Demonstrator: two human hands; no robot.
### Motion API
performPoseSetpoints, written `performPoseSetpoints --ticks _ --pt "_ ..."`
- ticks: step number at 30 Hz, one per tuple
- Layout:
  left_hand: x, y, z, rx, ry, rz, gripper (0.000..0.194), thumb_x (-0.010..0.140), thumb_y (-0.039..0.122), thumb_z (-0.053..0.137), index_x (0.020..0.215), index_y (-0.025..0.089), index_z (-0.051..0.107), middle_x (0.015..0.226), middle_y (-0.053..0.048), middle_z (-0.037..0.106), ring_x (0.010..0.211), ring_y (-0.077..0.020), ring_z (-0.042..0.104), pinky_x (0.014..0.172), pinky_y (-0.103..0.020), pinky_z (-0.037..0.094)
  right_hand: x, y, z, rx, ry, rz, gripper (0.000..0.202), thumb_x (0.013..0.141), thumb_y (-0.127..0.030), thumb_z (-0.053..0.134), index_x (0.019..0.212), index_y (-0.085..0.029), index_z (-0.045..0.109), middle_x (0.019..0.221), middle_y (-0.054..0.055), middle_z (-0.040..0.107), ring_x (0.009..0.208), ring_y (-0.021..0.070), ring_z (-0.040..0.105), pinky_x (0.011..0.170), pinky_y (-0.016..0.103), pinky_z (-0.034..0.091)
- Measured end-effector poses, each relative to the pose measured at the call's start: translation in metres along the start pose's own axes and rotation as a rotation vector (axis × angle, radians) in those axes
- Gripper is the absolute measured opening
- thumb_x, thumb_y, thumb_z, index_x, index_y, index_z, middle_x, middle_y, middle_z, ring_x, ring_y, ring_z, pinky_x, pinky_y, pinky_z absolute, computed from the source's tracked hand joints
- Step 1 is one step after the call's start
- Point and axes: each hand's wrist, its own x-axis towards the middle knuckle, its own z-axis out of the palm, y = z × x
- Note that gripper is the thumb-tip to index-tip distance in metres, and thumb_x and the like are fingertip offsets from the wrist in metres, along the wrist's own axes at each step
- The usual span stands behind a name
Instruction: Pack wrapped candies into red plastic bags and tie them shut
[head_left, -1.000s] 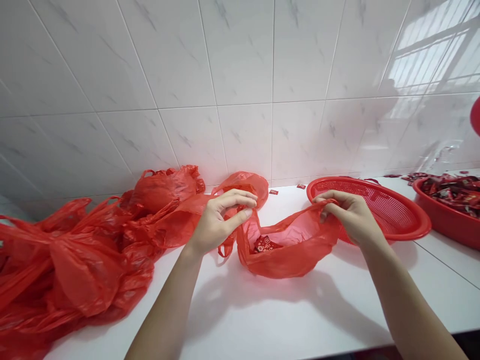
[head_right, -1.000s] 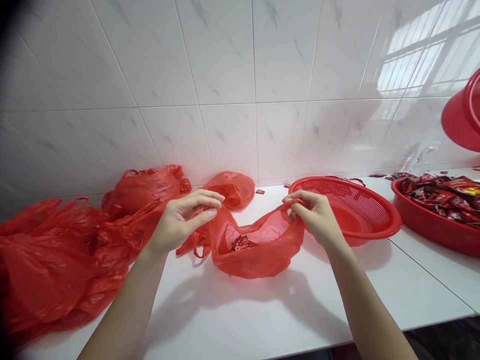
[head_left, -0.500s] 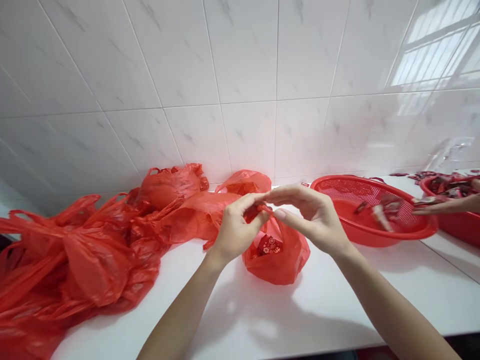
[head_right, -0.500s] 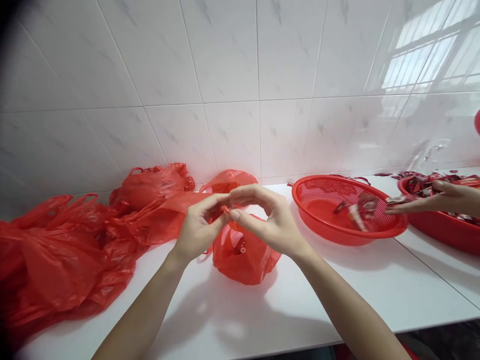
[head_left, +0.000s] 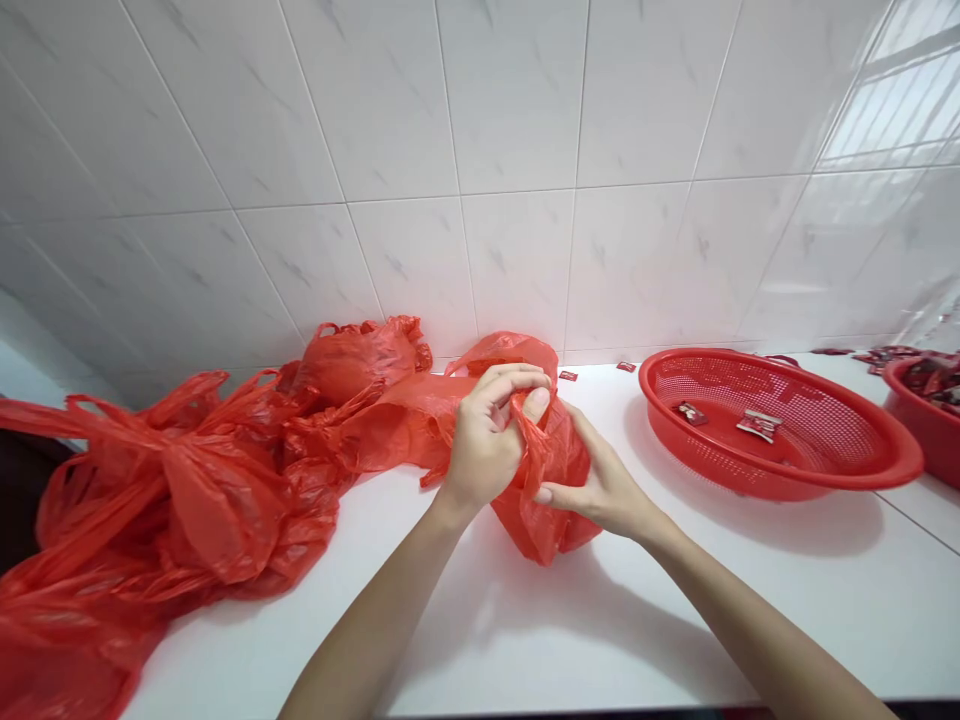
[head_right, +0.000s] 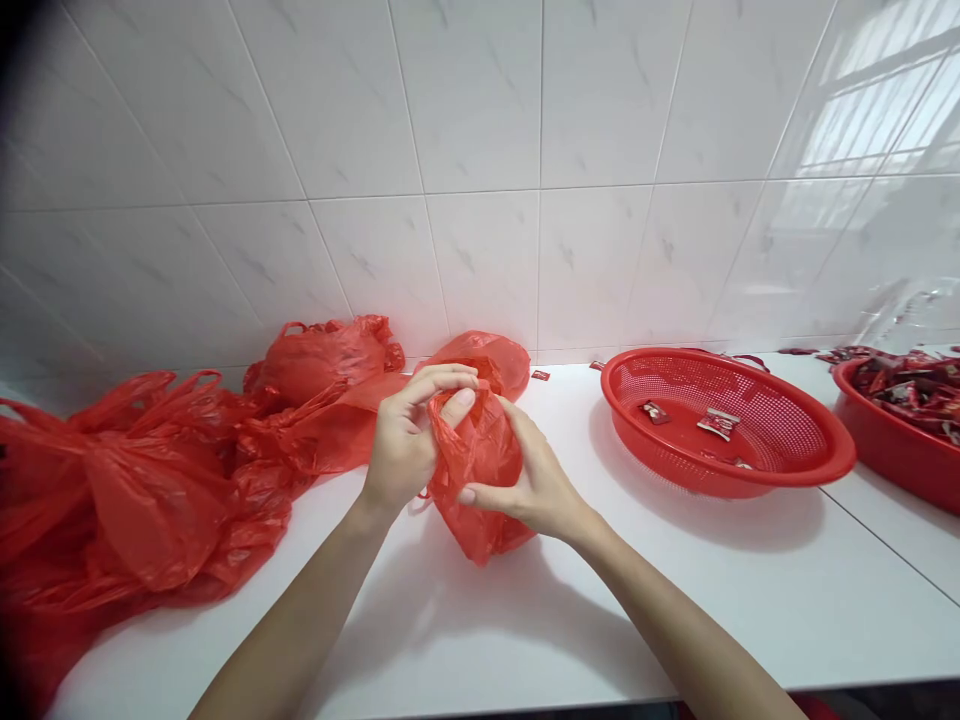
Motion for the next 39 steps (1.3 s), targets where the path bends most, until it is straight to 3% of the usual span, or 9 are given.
performPoseSetpoints --ticks 6,13,17,19,22,25,31,36,39 --pt "-0.004 0.002 -0.004 0.088 -0.076 0.038 0.023 0.087 0.013 0.066 0.107 0.023 0.074 0.122 -0.008 0.066 0.121 -0.0208 0.063 0.101 -0.032 0.055 0.005 0.011 -0.004 0.096 0.323 0.027 0.025 0.092 -0.041 0.065 0.109 -0.024 0.073 0.116 0.006 0.074 0.108 0.0259 0.068 0.097 0.040 0.052" --pt "0.016 0.013 -0.038 0.056 0.162 0.152 0.022 0.079 0.009 0.072 0.099 0.020 0.074 0.109 -0.005 0.072 0.104 -0.0199 0.071 0.098 -0.036 0.059 0.014 0.038 -0.057 0.773 0.611 0.281 0.030 0.063 -0.044 0.090 0.073 -0.023 0.071 0.074 0.001 0.076 0.075 0.0198 0.072 0.077 0.032 0.058" --pt "0.017 0.018 -0.049 0.050 -0.011 0.086 0.017 0.081 0.011 0.072 0.096 0.018 0.076 0.099 -0.005 0.074 0.092 -0.0192 0.075 0.090 -0.034 0.063 0.013 0.043 -0.066 0.718 0.516 0.413 0.030 0.063 -0.040 0.090 0.072 -0.020 0.071 0.071 0.003 0.076 0.070 0.0192 0.072 0.070 0.030 0.058" --pt "0.014 0.022 -0.053 0.032 -0.089 0.116 0.016 0.081 0.011 0.072 0.094 0.019 0.077 0.099 -0.006 0.074 0.091 -0.0197 0.075 0.086 -0.034 0.064 0.011 0.038 -0.067 0.706 0.502 0.364 0.030 0.065 -0.043 0.089 0.074 -0.020 0.072 0.075 0.003 0.077 0.072 0.0196 0.072 0.072 0.031 0.058" --pt "0.012 0.027 -0.058 -0.069 -0.087 0.169 0.015 0.080 0.014 0.074 0.091 0.023 0.078 0.099 -0.006 0.074 0.087 -0.0201 0.075 0.079 -0.035 0.066 0.008 0.029 -0.067 0.676 0.528 0.238 0.027 0.069 -0.045 0.085 0.077 -0.024 0.071 0.078 0.001 0.077 0.074 0.0209 0.072 0.074 0.033 0.058" --pt "0.016 0.022 -0.057 -0.056 -0.082 0.106 0.010 0.080 0.016 0.075 0.089 0.021 0.078 0.098 -0.007 0.074 0.086 -0.0207 0.075 0.079 -0.035 0.066 0.008 0.024 -0.061 0.635 0.497 0.284 0.023 0.069 -0.041 0.083 0.082 -0.025 0.073 0.081 0.001 0.078 0.077 0.0241 0.073 0.075 0.037 0.058" --pt "0.016 0.012 -0.036 -0.054 -0.199 0.048 0.017 0.086 0.018 0.069 0.102 0.018 0.074 0.104 -0.008 0.071 0.085 -0.0182 0.072 0.083 -0.034 0.063 0.001 0.020 -0.039 0.566 0.215 0.348 0.040 0.081 -0.050 0.070 0.111 -0.023 0.073 0.113 0.011 0.077 0.107 0.0338 0.070 0.090 0.047 0.057" --pt "-0.002 0.022 -0.013 0.122 -0.211 0.116 0.045 0.080 0.024 0.081 0.123 0.022 0.066 0.117 -0.008 0.066 0.076 -0.0130 0.066 0.074 -0.030 0.061 -0.008 0.008 -0.019 0.492 0.043 0.327 0.035 0.081 -0.051 0.074 0.103 -0.024 0.072 0.096 0.007 0.076 0.090 0.0295 0.071 0.078 0.041 0.058" --pt "-0.008 0.026 -0.005 0.141 -0.215 0.196 0.019 0.087 0.017 0.071 0.106 0.019 0.072 0.099 -0.006 0.068 0.079 -0.0139 0.066 0.074 -0.029 0.059 -0.013 0.004 -0.011 0.428 -0.019 0.275 0.029 0.079 -0.046 0.079 0.094 -0.022 0.070 0.079 0.003 0.070 0.072 0.0222 0.065 0.063 0.033 0.054"
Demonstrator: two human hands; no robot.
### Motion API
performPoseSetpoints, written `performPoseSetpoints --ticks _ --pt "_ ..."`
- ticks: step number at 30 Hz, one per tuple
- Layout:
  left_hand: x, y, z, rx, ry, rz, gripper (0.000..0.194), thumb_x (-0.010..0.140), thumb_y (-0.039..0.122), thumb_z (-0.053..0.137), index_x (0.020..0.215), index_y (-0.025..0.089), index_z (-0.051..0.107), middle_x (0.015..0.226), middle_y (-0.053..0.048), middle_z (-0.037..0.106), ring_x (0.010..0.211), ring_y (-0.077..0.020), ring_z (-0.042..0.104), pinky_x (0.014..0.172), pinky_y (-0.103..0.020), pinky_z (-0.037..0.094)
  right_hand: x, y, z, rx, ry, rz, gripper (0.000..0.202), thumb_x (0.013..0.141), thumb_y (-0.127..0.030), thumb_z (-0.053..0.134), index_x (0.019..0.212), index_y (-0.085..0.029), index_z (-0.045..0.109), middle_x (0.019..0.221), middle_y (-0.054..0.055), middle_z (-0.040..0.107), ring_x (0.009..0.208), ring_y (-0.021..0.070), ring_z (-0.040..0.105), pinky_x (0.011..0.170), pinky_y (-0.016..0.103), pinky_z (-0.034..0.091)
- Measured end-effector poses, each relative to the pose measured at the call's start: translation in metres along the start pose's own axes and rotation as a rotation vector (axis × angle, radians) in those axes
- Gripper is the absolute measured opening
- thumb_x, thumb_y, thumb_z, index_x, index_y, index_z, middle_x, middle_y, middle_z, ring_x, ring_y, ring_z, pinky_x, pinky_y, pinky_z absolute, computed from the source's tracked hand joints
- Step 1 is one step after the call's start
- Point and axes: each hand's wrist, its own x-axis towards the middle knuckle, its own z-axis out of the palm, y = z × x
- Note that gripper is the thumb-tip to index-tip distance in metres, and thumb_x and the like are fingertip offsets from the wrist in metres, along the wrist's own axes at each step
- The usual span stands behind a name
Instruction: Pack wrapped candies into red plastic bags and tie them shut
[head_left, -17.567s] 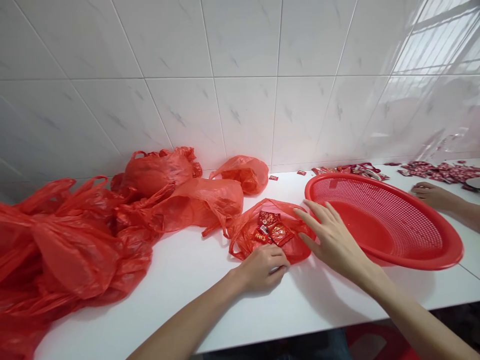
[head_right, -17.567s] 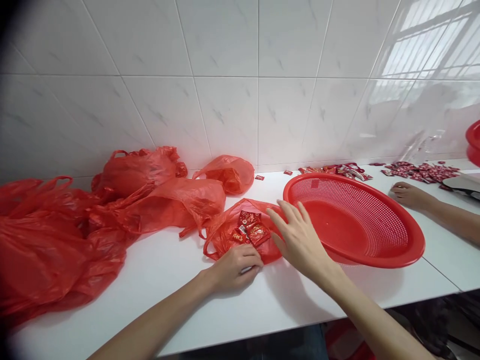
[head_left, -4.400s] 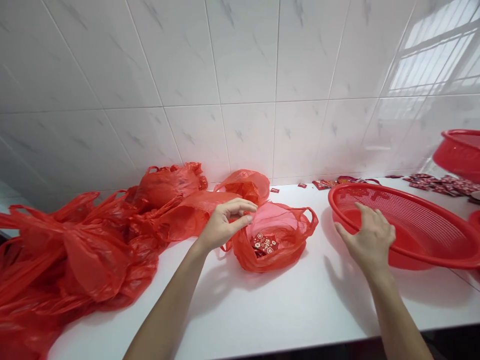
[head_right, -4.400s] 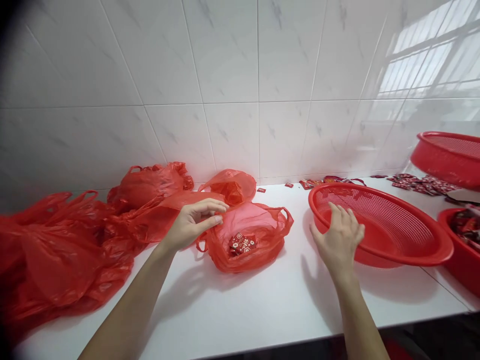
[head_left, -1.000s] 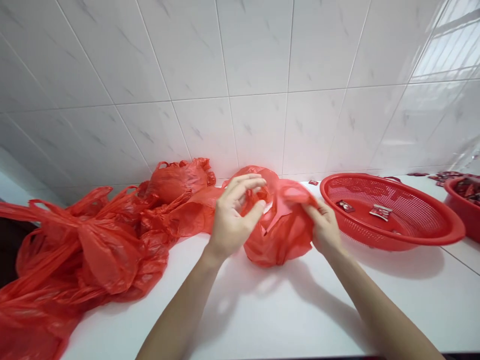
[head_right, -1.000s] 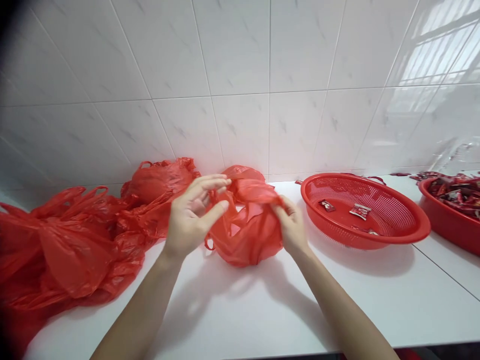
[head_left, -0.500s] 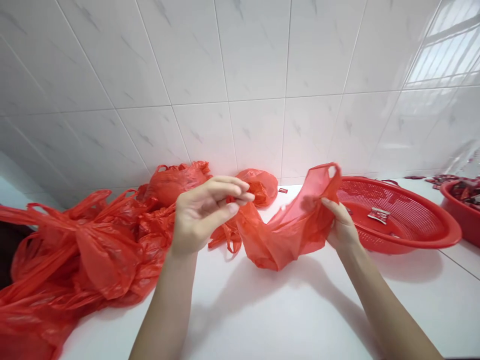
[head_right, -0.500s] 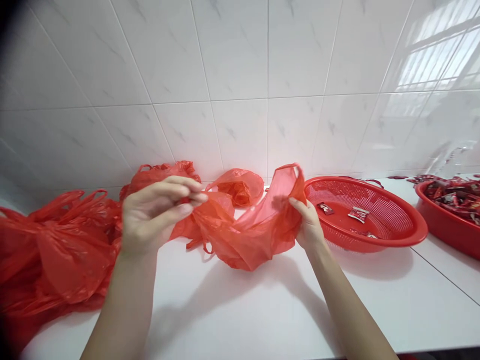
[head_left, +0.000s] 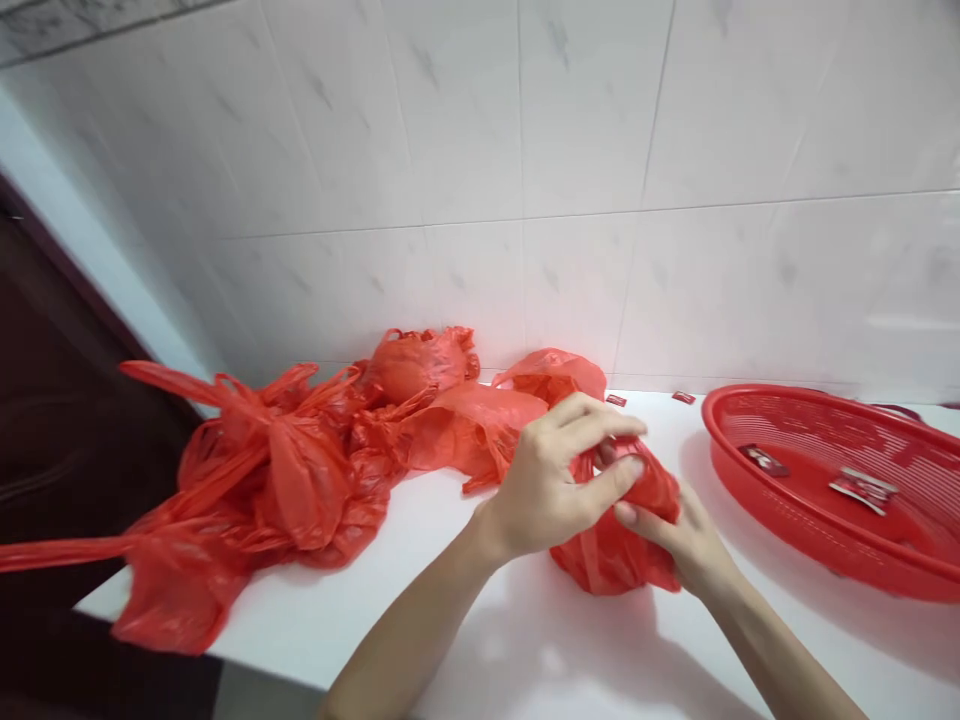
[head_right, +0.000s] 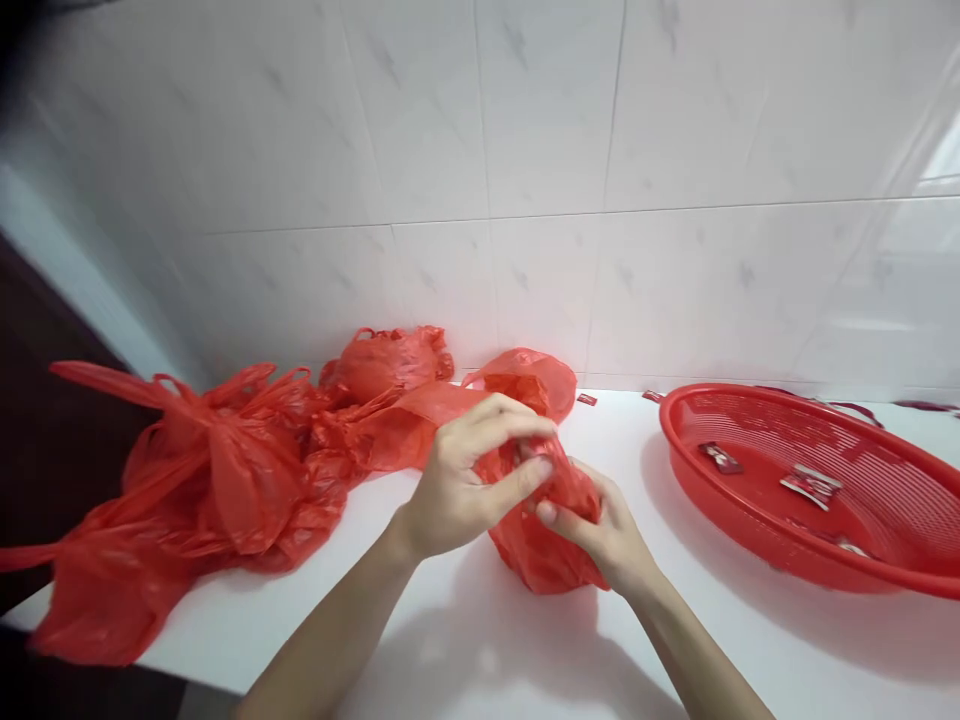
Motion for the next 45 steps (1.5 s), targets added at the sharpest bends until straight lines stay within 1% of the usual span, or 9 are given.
performPoseSetpoints --ticks 5,12,22,24,29,32,35,39,45 --pt "0.002 0.006 -0.010 -0.105 0.074 0.000 0.006 0.088 0.015 0.068 0.092 0.018 0.072 0.089 -0.005 0.070 0.081 -0.0156 0.067 0.076 -0.031 0.059 -0.002 -0.002 -0.009 0.003 -0.156 0.029 0.034 0.086 -0.049 0.073 0.071 -0.021 0.061 0.054 -0.003 0.052 0.050 0.0141 0.049 0.056 0.031 0.049" --pt "-0.001 0.021 -0.033 -0.280 -0.154 -0.050 0.017 0.085 0.013 0.070 0.100 0.021 0.073 0.088 -0.006 0.072 0.079 -0.0184 0.070 0.073 -0.034 0.061 0.007 -0.006 -0.018 0.181 0.191 -0.019 0.030 0.090 -0.048 0.068 0.074 -0.024 0.057 0.043 -0.011 0.030 0.040 0.0094 0.026 0.050 0.026 0.044" --pt "0.001 -0.012 -0.008 -0.231 -0.282 -0.031 0.024 0.091 0.010 0.059 0.107 0.021 0.073 0.093 -0.008 0.072 0.093 -0.0204 0.070 0.081 -0.036 0.061 -0.004 -0.006 0.000 -0.169 -0.427 0.050 0.028 0.080 -0.049 0.070 0.081 -0.022 0.063 0.070 -0.002 0.058 0.062 0.0161 0.055 0.059 0.030 0.052" --pt "0.002 -0.019 -0.006 -0.262 -0.284 -0.077 0.025 0.091 0.011 0.058 0.109 0.021 0.073 0.100 -0.009 0.071 0.089 -0.0185 0.070 0.079 -0.035 0.061 -0.007 -0.007 -0.007 -0.266 -0.302 -0.037 0.034 0.084 -0.054 0.066 0.095 -0.022 0.067 0.080 0.002 0.064 0.070 0.0200 0.060 0.068 0.035 0.055" --pt "0.004 -0.021 -0.007 -0.262 -0.269 -0.102 0.025 0.092 0.012 0.057 0.108 0.022 0.074 0.103 -0.009 0.071 0.086 -0.0175 0.071 0.078 -0.034 0.061 -0.001 0.009 -0.054 -1.138 0.732 -0.281 0.061 0.087 -0.052 0.064 0.139 -0.022 0.053 0.142 0.020 0.054 0.134 0.0423 0.043 0.109 0.067 0.030" --pt "0.005 -0.019 -0.009 -0.262 -0.262 -0.071 0.023 0.093 0.012 0.057 0.105 0.021 0.074 0.102 -0.009 0.070 0.087 -0.0177 0.071 0.078 -0.034 0.062 0.008 0.018 -0.087 -1.490 0.698 0.071 0.056 0.088 -0.039 0.060 0.139 -0.019 0.051 0.133 0.021 0.061 0.134 0.0447 0.043 0.107 0.077 0.020" --pt "0.006 -0.018 -0.011 -0.242 -0.258 -0.061 0.022 0.093 0.012 0.057 0.105 0.021 0.074 0.099 -0.009 0.070 0.084 -0.0172 0.070 0.077 -0.034 0.061 0.014 0.018 -0.094 -1.618 0.529 0.224 0.042 0.088 -0.017 0.052 0.130 -0.016 0.058 0.115 0.019 0.069 0.114 0.0367 0.059 0.106 0.064 0.030" --pt "0.007 -0.017 -0.012 -0.227 -0.264 -0.055 0.022 0.093 0.013 0.058 0.102 0.021 0.075 0.100 -0.009 0.071 0.085 -0.0179 0.070 0.076 -0.033 0.061 0.014 0.016 -0.069 -1.603 0.454 0.161 0.034 0.091 -0.011 0.046 0.119 -0.016 0.065 0.105 0.017 0.070 0.100 0.0302 0.061 0.089 0.041 0.039" --pt "0.008 -0.015 -0.016 -0.219 -0.233 -0.051 0.021 0.091 0.012 0.060 0.097 0.022 0.077 0.099 -0.008 0.072 0.091 -0.0202 0.071 0.078 -0.034 0.061 0.008 0.022 -0.040 -1.376 0.376 -0.011 0.022 0.088 -0.015 0.047 0.079 -0.019 0.067 0.087 0.014 0.070 0.080 0.0268 0.058 0.072 0.036 0.035"
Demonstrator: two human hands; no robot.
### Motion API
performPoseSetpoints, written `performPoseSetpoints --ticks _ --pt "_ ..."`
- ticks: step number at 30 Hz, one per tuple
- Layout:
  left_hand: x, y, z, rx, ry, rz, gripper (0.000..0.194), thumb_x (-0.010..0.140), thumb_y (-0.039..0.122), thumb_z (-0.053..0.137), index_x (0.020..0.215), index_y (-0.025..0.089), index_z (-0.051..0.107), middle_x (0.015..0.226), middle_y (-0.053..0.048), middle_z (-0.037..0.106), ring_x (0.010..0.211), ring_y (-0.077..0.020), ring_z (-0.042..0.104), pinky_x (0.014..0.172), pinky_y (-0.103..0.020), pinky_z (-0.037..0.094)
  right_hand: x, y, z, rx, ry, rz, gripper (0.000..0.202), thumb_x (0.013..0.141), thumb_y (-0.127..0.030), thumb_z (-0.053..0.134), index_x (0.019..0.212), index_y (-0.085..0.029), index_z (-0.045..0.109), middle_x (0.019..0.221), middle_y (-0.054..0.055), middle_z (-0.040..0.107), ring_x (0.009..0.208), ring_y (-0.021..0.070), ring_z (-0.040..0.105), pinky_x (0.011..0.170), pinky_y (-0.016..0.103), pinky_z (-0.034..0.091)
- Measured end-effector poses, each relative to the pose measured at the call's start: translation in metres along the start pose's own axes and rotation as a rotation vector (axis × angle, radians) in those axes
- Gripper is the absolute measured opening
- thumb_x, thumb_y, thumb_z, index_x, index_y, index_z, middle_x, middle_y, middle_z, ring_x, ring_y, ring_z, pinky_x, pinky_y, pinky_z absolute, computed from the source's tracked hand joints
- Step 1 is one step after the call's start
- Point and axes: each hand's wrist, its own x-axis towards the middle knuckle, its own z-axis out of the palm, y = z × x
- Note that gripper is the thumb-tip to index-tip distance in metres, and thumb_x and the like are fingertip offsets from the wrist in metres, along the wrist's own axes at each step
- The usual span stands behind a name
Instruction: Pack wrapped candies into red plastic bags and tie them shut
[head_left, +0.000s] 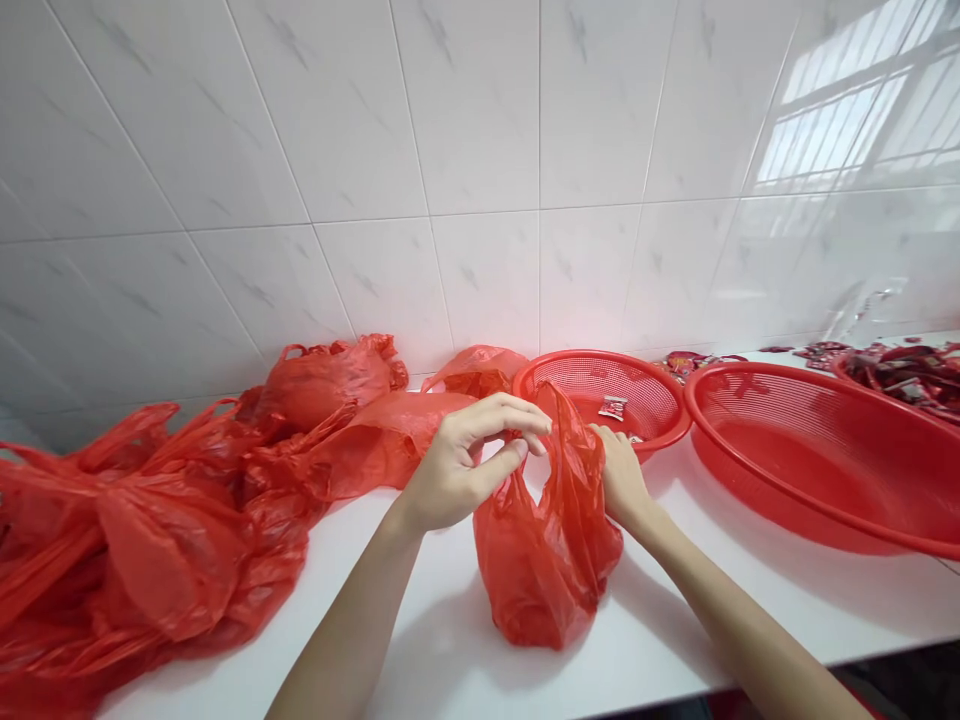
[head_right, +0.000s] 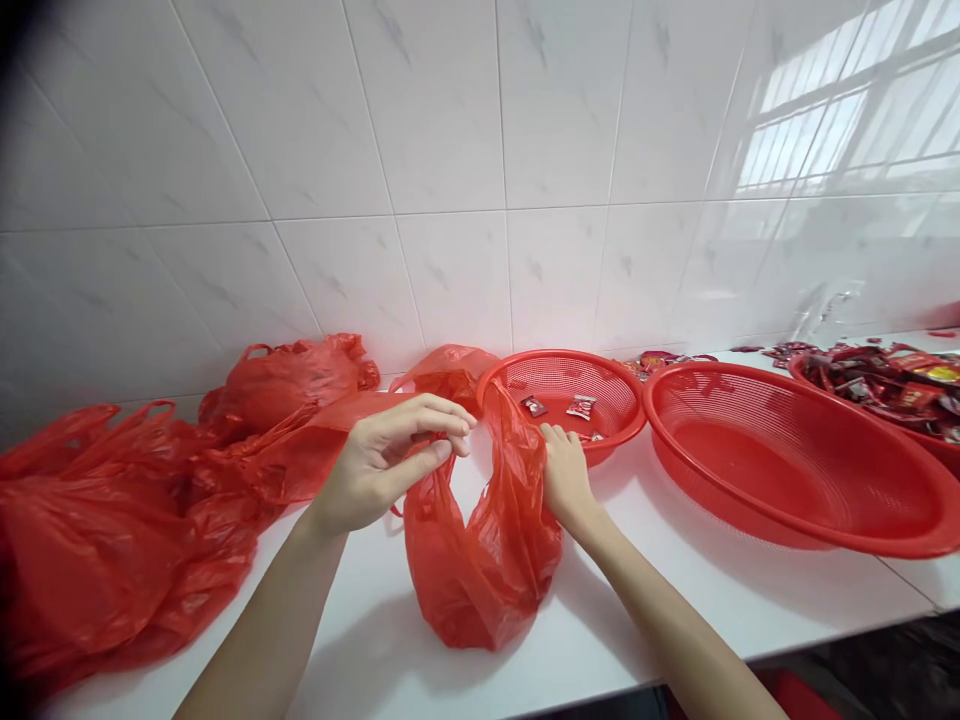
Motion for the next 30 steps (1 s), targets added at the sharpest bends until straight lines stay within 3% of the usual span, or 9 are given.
performPoseSetpoints --ticks 3,7,9,14,17,20,23,26,30 --pt "0.000 0.001 -0.003 -0.010 0.026 0.002 0.020 0.090 0.012 0.061 0.095 0.022 0.078 0.099 -0.008 0.073 0.091 -0.0204 0.072 0.078 -0.034 0.061 0.000 0.002 -0.007 0.146 -0.007 -0.046 0.021 0.089 -0.023 0.049 0.083 -0.020 0.069 0.090 0.012 0.072 0.085 0.0269 0.062 0.074 0.035 0.041" --pt "0.000 0.001 -0.006 -0.025 0.055 0.021 0.024 0.090 0.009 0.061 0.099 0.023 0.078 0.098 -0.007 0.073 0.089 -0.0185 0.072 0.079 -0.033 0.061 0.001 0.004 -0.027 1.017 -0.016 -0.045 0.045 0.094 -0.056 0.048 0.118 -0.024 0.069 0.129 0.010 0.069 0.120 0.0284 0.062 0.097 0.041 0.049" --pt "0.001 0.000 -0.007 -0.026 0.062 0.038 0.024 0.090 0.008 0.060 0.100 0.022 0.078 0.099 -0.007 0.073 0.089 -0.0178 0.071 0.078 -0.031 0.061 -0.001 0.001 -0.032 1.305 -0.148 -0.016 0.061 0.089 -0.070 0.049 0.128 -0.026 0.065 0.139 0.010 0.064 0.127 0.0300 0.059 0.102 0.045 0.048" --pt "0.001 0.004 -0.010 0.008 0.106 0.109 0.021 0.090 0.008 0.062 0.097 0.020 0.078 0.098 -0.008 0.073 0.088 -0.0180 0.071 0.076 -0.031 0.061 -0.006 -0.019 -0.024 1.203 -0.426 0.074 0.058 0.077 -0.060 0.078 0.119 -0.021 0.070 0.119 0.012 0.072 0.117 0.0317 0.063 0.100 0.048 0.050" --pt "-0.002 0.009 -0.016 0.034 0.176 0.158 0.022 0.089 0.006 0.062 0.096 0.020 0.078 0.097 -0.008 0.073 0.089 -0.0180 0.071 0.076 -0.030 0.061 -0.002 -0.030 -0.026 1.232 -0.386 0.082 0.039 0.079 -0.054 0.079 0.096 -0.018 0.075 0.102 0.010 0.075 0.104 0.0282 0.068 0.093 0.043 0.053" --pt "-0.004 0.014 -0.023 0.058 0.251 0.202 0.026 0.088 0.003 0.062 0.098 0.020 0.078 0.098 -0.007 0.073 0.091 -0.0180 0.071 0.077 -0.030 0.060 0.007 -0.038 -0.041 1.447 -0.229 0.026 0.030 0.087 -0.050 0.072 0.082 -0.020 0.072 0.100 0.007 0.076 0.094 0.0213 0.070 0.089 0.035 0.055" --pt "-0.006 0.016 -0.027 0.048 0.275 0.239 0.029 0.087 0.000 0.062 0.099 0.021 0.078 0.098 -0.006 0.072 0.087 -0.0163 0.071 0.081 -0.031 0.060 0.016 -0.046 -0.055 1.576 -0.246 0.007 0.028 0.091 -0.048 0.065 0.084 -0.021 0.066 0.082 0.002 0.074 0.054 0.0109 0.059 0.059 0.027 0.051" --pt "-0.006 0.017 -0.026 -0.011 0.203 0.226 0.031 0.088 0.001 0.060 0.103 0.020 0.077 0.104 -0.007 0.071 0.079 -0.0143 0.071 0.077 -0.031 0.061 0.020 -0.056 -0.057 1.338 -0.429 0.006 0.015 0.091 -0.035 0.060 0.094 -0.020 0.061 0.062 -0.004 0.064 0.038 0.0058 0.034 0.041 0.022 0.031" --pt "-0.006 0.016 -0.020 -0.060 0.090 0.193 0.028 0.090 0.004 0.058 0.105 0.019 0.076 0.108 -0.009 0.070 0.076 -0.0142 0.072 0.076 -0.033 0.062 0.020 -0.066 -0.051 1.078 -0.564 -0.137 0.019 0.081 -0.012 0.055 0.097 -0.022 0.057 0.067 -0.007 0.058 0.056 0.0097 0.052 0.054 0.023 0.044"
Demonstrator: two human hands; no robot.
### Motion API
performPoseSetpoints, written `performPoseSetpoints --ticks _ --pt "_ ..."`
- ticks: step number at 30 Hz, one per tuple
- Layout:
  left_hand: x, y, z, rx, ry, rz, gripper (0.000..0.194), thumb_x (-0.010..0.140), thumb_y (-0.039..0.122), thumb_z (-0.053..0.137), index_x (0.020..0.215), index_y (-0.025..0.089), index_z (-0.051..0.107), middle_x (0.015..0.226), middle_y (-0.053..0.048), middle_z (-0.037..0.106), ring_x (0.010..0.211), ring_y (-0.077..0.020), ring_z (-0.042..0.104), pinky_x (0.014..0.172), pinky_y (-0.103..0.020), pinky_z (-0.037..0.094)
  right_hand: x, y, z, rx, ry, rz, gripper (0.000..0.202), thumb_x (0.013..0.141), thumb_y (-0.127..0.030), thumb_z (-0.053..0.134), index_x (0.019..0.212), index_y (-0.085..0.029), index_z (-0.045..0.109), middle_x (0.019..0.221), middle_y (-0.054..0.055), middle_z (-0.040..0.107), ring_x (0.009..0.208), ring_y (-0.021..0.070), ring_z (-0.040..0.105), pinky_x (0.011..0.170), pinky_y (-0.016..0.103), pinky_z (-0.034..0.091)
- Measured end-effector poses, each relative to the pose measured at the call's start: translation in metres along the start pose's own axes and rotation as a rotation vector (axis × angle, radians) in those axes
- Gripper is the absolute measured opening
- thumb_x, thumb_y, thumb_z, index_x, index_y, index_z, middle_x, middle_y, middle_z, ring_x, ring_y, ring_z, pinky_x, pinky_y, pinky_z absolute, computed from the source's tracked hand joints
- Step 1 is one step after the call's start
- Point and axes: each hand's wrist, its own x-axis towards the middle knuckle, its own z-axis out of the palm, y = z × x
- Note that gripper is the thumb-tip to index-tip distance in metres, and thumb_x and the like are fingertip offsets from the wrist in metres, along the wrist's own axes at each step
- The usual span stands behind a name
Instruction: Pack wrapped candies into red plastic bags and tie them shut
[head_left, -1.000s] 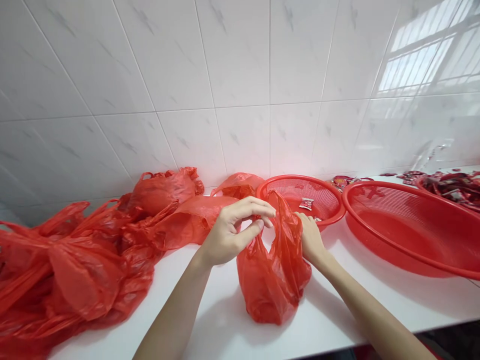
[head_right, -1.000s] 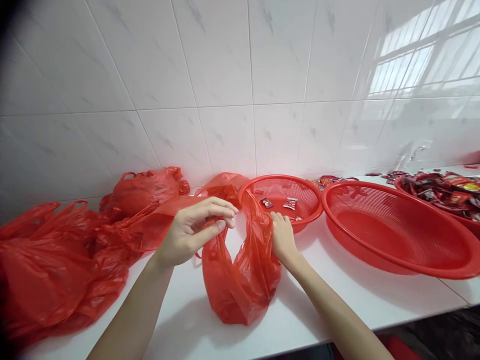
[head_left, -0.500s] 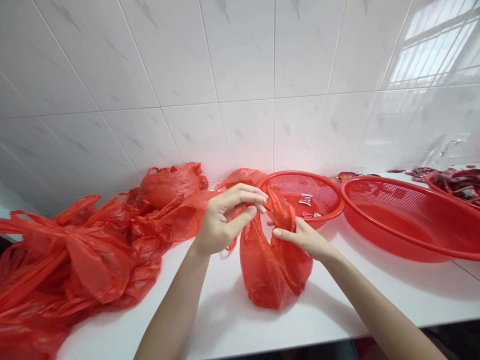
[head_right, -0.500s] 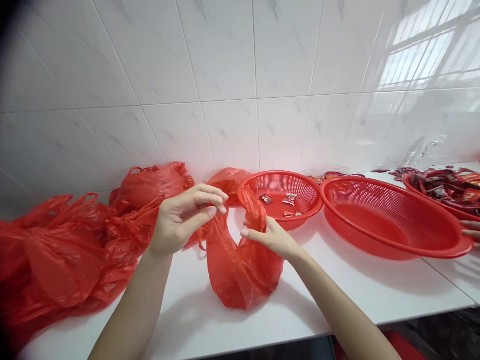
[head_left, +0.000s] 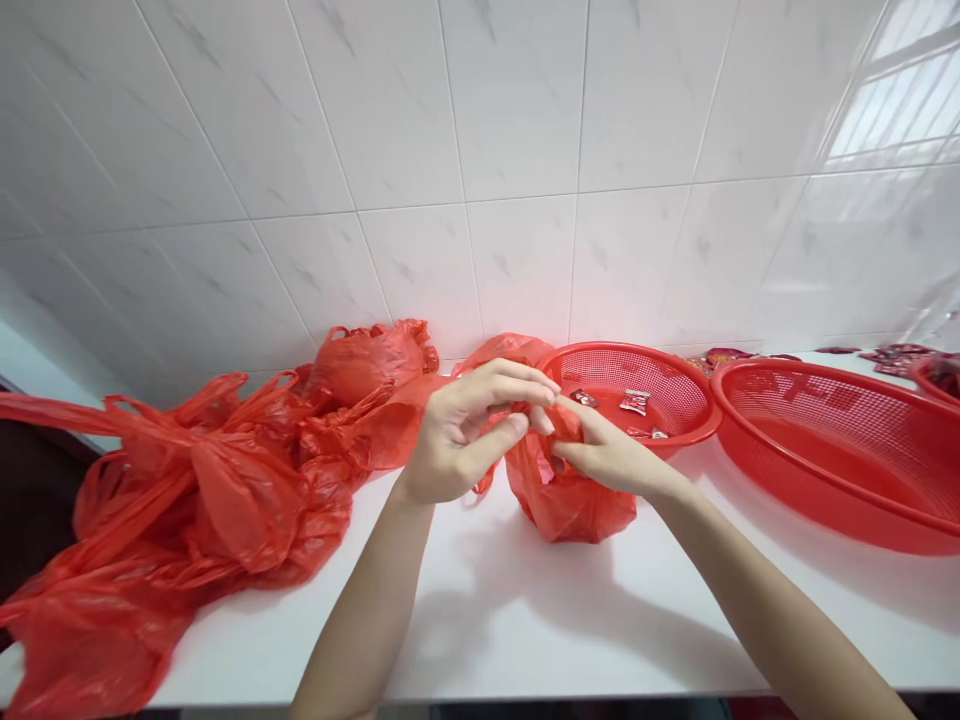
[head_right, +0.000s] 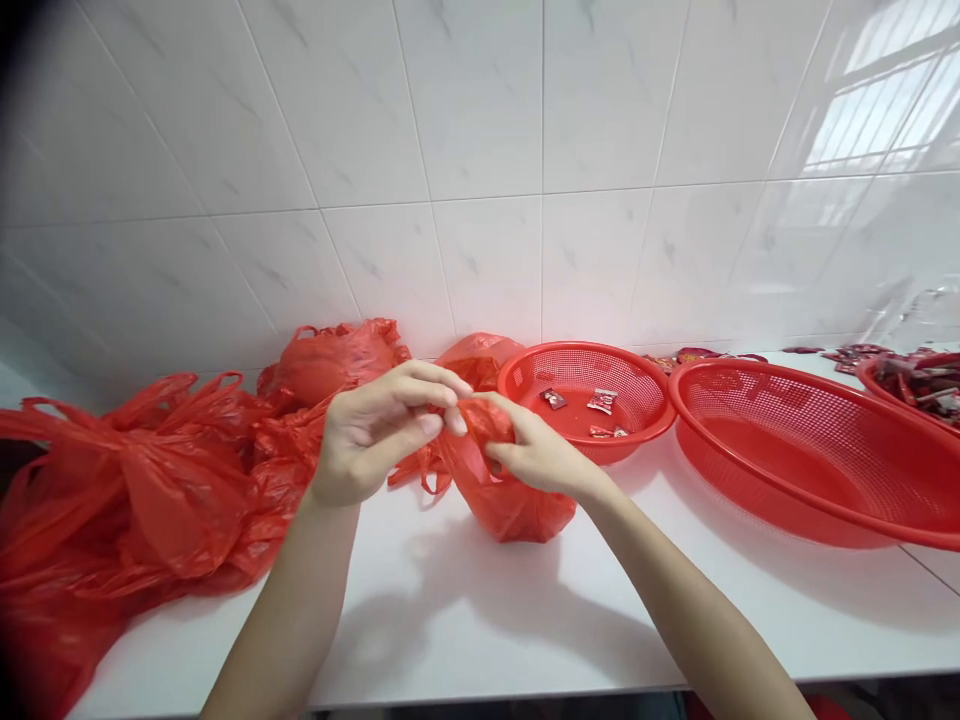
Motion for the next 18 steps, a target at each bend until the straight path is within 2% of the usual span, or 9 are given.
performPoseSetpoints --ticks 2,4,6,11,13,15,18 --pt "0.000 -0.003 0.001 -0.005 0.013 -0.021 0.027 0.090 0.005 0.057 0.105 0.019 0.076 0.108 -0.008 0.070 0.078 -0.0141 0.072 0.079 -0.033 0.062 -0.001 -0.003 0.001 -0.067 -0.129 -0.057 0.021 0.079 -0.009 0.055 0.095 -0.022 0.057 0.072 -0.006 0.056 0.064 0.0111 0.054 0.061 0.025 0.047" --pt "0.001 -0.007 0.001 -0.016 0.033 -0.051 0.028 0.091 0.005 0.057 0.105 0.020 0.076 0.108 -0.007 0.070 0.079 -0.0138 0.071 0.078 -0.032 0.062 -0.002 -0.007 0.001 -0.114 -0.232 -0.075 0.013 0.079 -0.011 0.060 0.085 -0.021 0.056 0.070 -0.006 0.051 0.062 0.0105 0.049 0.056 0.024 0.043" --pt "0.001 -0.013 0.001 -0.027 0.036 -0.081 0.027 0.091 0.006 0.057 0.105 0.021 0.075 0.108 -0.006 0.069 0.080 -0.0136 0.071 0.076 -0.030 0.062 -0.002 -0.010 0.003 -0.101 -0.255 -0.065 0.015 0.080 -0.019 0.068 0.081 -0.021 0.054 0.065 -0.007 0.047 0.058 0.0099 0.045 0.052 0.023 0.039" --pt "0.001 -0.017 0.007 0.003 -0.059 -0.112 0.028 0.094 0.011 0.054 0.113 0.022 0.072 0.113 -0.007 0.068 0.087 -0.0158 0.072 0.079 -0.031 0.062 0.009 -0.001 0.016 0.167 -0.185 0.040 0.036 0.087 -0.050 0.071 0.103 -0.023 0.052 0.054 -0.013 0.035 0.045 0.0079 0.033 0.042 0.022 0.028" --pt "0.000 -0.015 0.008 0.123 -0.089 -0.108 0.030 0.095 0.015 0.055 0.120 0.022 0.069 0.119 -0.008 0.067 0.091 -0.0166 0.072 0.085 -0.033 0.061 0.012 0.005 0.019 0.247 -0.158 0.098 0.037 0.087 -0.056 0.070 0.093 -0.023 0.053 0.053 -0.013 0.033 0.043 0.0061 0.028 0.041 0.021 0.023" --pt "0.000 -0.012 0.005 0.305 -0.051 -0.110 0.033 0.094 0.020 0.060 0.126 0.022 0.066 0.125 -0.008 0.066 0.098 -0.0182 0.071 0.093 -0.035 0.059 0.012 0.010 0.017 0.315 -0.109 0.118 0.043 0.088 -0.061 0.066 0.078 -0.021 0.052 0.051 -0.010 0.036 0.042 0.0055 0.028 0.040 0.021 0.020" --pt "0.001 -0.014 -0.004 0.481 -0.024 -0.248 0.037 0.092 0.029 0.065 0.128 0.021 0.064 0.126 -0.008 0.068 0.105 -0.0204 0.070 0.093 -0.035 0.058 0.009 0.014 0.009 0.413 -0.017 0.111 0.048 0.088 -0.063 0.064 0.072 -0.019 0.056 0.048 -0.007 0.042 0.040 0.0061 0.029 0.038 0.022 0.017"
